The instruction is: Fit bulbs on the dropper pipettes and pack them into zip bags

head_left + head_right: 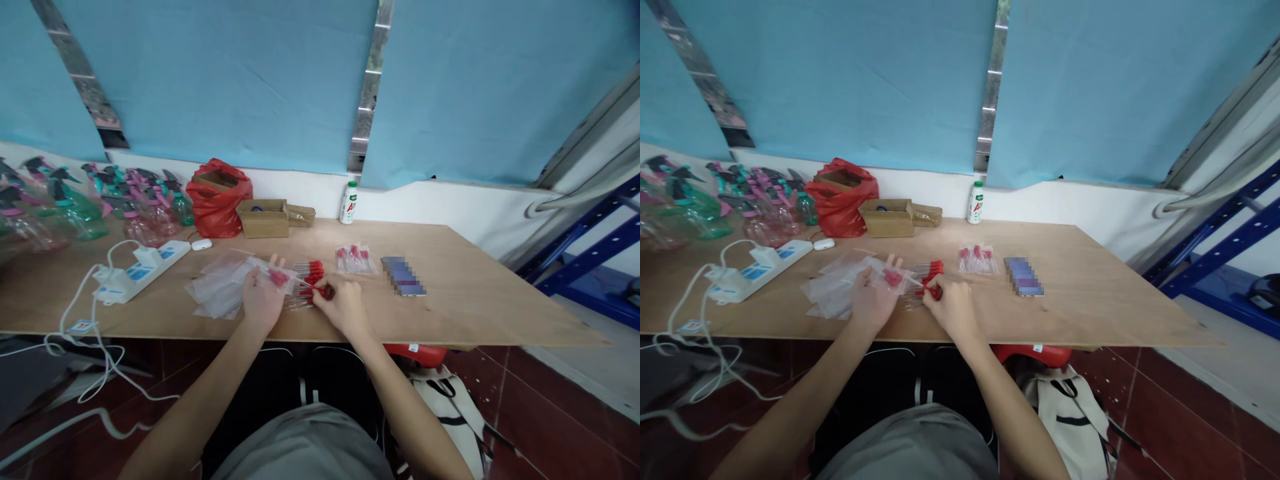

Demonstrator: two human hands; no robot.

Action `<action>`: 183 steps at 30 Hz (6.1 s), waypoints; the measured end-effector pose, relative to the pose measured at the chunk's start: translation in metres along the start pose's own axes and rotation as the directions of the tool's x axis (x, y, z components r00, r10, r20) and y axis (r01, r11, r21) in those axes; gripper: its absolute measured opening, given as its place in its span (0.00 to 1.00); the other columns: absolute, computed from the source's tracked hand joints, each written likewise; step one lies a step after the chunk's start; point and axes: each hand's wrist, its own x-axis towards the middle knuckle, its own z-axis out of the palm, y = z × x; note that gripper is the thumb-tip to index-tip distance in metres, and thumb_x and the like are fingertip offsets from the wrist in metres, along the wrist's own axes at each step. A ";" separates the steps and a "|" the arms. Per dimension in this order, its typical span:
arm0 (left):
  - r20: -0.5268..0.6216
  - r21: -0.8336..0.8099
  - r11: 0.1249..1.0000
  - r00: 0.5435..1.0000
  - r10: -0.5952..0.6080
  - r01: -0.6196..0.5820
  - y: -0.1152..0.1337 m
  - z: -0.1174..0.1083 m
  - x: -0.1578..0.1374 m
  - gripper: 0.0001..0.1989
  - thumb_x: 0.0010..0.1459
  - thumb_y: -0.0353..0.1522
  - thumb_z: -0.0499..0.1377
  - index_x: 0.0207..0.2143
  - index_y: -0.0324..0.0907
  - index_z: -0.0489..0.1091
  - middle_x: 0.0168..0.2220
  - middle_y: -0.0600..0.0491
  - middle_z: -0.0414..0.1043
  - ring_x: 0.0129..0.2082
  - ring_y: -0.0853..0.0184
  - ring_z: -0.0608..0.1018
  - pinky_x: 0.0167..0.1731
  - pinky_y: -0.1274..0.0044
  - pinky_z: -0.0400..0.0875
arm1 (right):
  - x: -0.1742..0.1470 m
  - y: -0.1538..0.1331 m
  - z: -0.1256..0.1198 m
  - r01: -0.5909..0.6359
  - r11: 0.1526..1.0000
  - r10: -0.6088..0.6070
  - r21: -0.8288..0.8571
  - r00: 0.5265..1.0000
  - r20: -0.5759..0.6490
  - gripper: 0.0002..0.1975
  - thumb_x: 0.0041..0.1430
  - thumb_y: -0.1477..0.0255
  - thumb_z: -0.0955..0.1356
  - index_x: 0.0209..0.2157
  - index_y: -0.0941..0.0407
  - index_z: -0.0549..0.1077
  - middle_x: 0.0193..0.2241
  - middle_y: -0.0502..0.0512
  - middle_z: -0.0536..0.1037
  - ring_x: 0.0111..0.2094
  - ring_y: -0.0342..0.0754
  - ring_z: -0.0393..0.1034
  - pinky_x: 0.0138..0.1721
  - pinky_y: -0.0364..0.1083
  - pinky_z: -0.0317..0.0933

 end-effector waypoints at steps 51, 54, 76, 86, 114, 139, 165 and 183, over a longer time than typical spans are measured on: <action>0.314 0.938 0.307 0.760 -0.569 -0.159 0.056 0.038 -0.050 0.34 0.67 0.60 0.55 0.25 0.41 0.73 0.23 0.51 0.73 0.20 0.70 0.71 0.22 0.78 0.60 | 0.005 -0.013 -0.039 -0.047 0.683 0.155 0.729 0.984 -0.082 0.11 0.57 0.61 0.79 0.34 0.53 0.81 0.31 0.50 0.81 0.32 0.47 0.73 0.38 0.46 0.68; 0.471 0.873 0.231 0.866 -0.169 -0.429 0.050 0.043 -0.050 0.18 0.61 0.49 0.69 0.35 0.43 0.77 0.32 0.54 0.77 0.32 0.68 0.77 0.33 0.77 0.69 | 0.004 -0.019 -0.034 -0.109 0.631 0.181 0.768 0.983 -0.009 0.12 0.54 0.61 0.81 0.33 0.53 0.81 0.30 0.50 0.81 0.31 0.46 0.72 0.37 0.45 0.67; 0.426 0.819 0.376 0.898 0.106 -0.433 0.023 0.041 -0.046 0.16 0.62 0.45 0.69 0.34 0.41 0.78 0.23 0.56 0.73 0.22 0.73 0.73 0.23 0.81 0.66 | 0.005 -0.017 -0.016 -0.209 0.579 0.226 0.788 0.970 0.091 0.18 0.53 0.57 0.80 0.27 0.54 0.75 0.24 0.47 0.77 0.25 0.42 0.70 0.30 0.42 0.72; 0.378 0.771 0.523 0.922 0.082 -0.363 0.020 0.038 -0.043 0.16 0.60 0.44 0.71 0.38 0.41 0.79 0.34 0.52 0.80 0.26 0.70 0.78 0.25 0.79 0.74 | 0.008 -0.010 -0.018 -0.199 0.566 0.255 0.800 0.965 0.060 0.16 0.54 0.59 0.80 0.29 0.53 0.75 0.25 0.46 0.75 0.25 0.43 0.70 0.30 0.43 0.69; 0.749 0.659 -0.103 0.663 -0.010 -0.745 0.018 0.047 -0.072 0.07 0.71 0.37 0.59 0.40 0.47 0.76 0.41 0.52 0.81 0.44 0.61 0.80 0.48 0.69 0.72 | -0.005 -0.036 -0.035 -0.030 0.809 -0.020 0.587 0.997 0.079 0.11 0.59 0.61 0.78 0.31 0.54 0.81 0.27 0.51 0.82 0.29 0.47 0.74 0.35 0.47 0.70; 0.647 0.762 0.109 0.757 -0.088 -0.638 0.018 0.026 -0.036 0.11 0.71 0.41 0.61 0.41 0.45 0.79 0.40 0.52 0.80 0.42 0.64 0.81 0.45 0.72 0.75 | 0.003 -0.012 -0.015 -0.074 0.796 -0.009 0.601 0.991 0.133 0.12 0.64 0.60 0.75 0.35 0.55 0.80 0.33 0.53 0.83 0.34 0.48 0.76 0.40 0.46 0.69; 0.649 0.738 0.192 0.758 0.057 -0.646 0.011 0.021 -0.027 0.12 0.67 0.41 0.65 0.36 0.43 0.80 0.35 0.52 0.80 0.36 0.64 0.79 0.42 0.73 0.73 | 0.009 0.004 0.003 -0.125 0.706 0.092 0.697 0.992 0.085 0.13 0.57 0.59 0.79 0.34 0.53 0.82 0.32 0.51 0.83 0.32 0.48 0.74 0.39 0.46 0.68; 0.568 0.762 0.323 0.819 0.082 -0.561 0.007 0.024 -0.029 0.16 0.66 0.46 0.65 0.37 0.43 0.81 0.32 0.52 0.79 0.31 0.67 0.77 0.32 0.76 0.72 | 0.010 0.010 0.010 -0.158 0.526 0.208 0.836 0.977 0.053 0.15 0.49 0.60 0.83 0.30 0.52 0.80 0.31 0.50 0.82 0.32 0.47 0.74 0.40 0.47 0.69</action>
